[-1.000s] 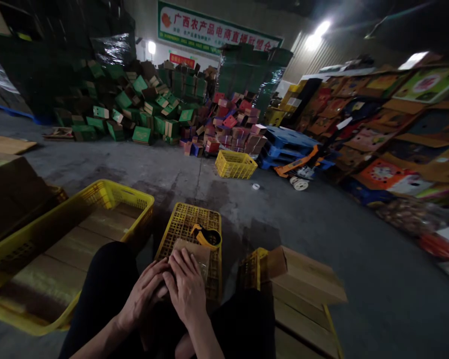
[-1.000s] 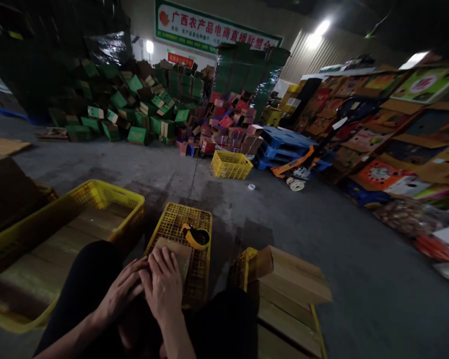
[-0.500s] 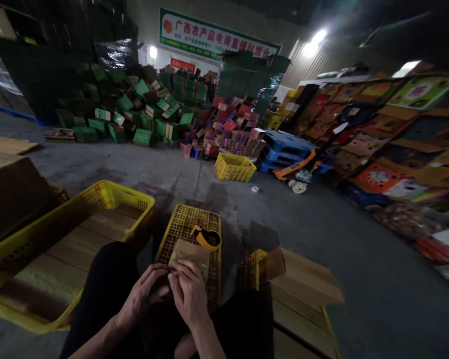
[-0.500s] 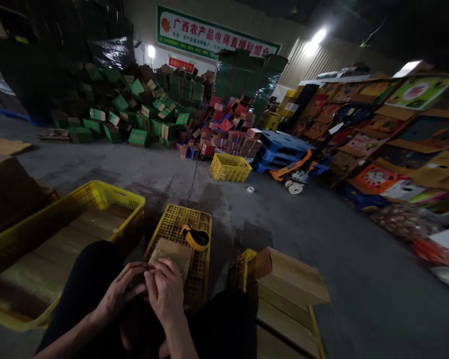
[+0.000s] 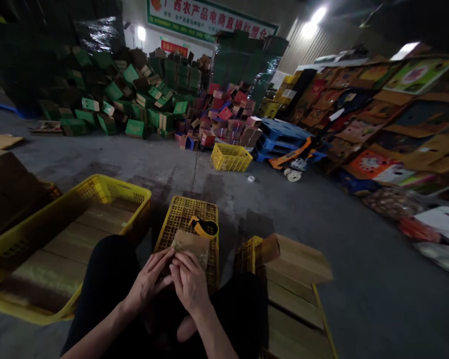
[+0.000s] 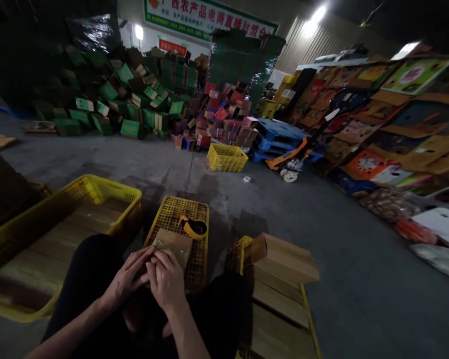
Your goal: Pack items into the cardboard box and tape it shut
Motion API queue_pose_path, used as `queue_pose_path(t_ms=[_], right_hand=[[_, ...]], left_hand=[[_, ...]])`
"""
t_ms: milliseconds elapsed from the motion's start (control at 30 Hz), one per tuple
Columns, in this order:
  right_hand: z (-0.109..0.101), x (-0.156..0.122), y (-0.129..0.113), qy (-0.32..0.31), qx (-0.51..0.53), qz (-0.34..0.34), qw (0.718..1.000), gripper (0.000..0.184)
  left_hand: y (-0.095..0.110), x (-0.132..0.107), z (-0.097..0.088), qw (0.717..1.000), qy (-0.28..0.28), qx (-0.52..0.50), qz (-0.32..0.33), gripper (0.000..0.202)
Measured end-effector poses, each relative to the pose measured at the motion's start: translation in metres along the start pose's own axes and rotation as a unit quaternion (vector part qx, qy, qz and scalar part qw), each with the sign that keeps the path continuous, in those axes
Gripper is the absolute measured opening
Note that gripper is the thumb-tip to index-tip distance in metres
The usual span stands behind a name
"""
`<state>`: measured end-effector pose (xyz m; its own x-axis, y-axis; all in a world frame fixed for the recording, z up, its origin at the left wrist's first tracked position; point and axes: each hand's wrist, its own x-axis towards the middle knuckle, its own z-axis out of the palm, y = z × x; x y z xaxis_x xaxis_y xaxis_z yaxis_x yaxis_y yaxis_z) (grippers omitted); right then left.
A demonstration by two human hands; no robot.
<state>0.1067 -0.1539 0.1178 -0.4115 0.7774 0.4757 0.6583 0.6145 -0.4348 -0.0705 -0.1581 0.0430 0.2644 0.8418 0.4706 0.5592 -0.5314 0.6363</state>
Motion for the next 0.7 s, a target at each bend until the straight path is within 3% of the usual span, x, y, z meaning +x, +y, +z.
queue_pose_path(t_ms=[300, 400, 500, 700], right_hand=[[-0.032, -0.043, 0.023, 0.037, -0.069, 0.073, 0.994, 0.032], [-0.029, -0.042, 0.022, 0.056, -0.08, 0.087, 0.991, 0.032], [-0.027, -0.039, 0.02, 0.067, -0.067, 0.098, 0.991, 0.032], [-0.045, -0.049, 0.031, 0.058, -0.009, 0.104, 0.993, 0.033]], left_hand=[[0.014, 0.021, -0.015, 0.996, 0.003, 0.087, 0.036, 0.046], [0.026, 0.036, -0.008, 0.992, 0.001, 0.114, 0.052, 0.044], [0.043, 0.051, 0.003, 0.986, -0.04, 0.124, 0.102, 0.048], [0.053, 0.06, 0.015, 0.975, -0.079, 0.162, 0.127, 0.053]])
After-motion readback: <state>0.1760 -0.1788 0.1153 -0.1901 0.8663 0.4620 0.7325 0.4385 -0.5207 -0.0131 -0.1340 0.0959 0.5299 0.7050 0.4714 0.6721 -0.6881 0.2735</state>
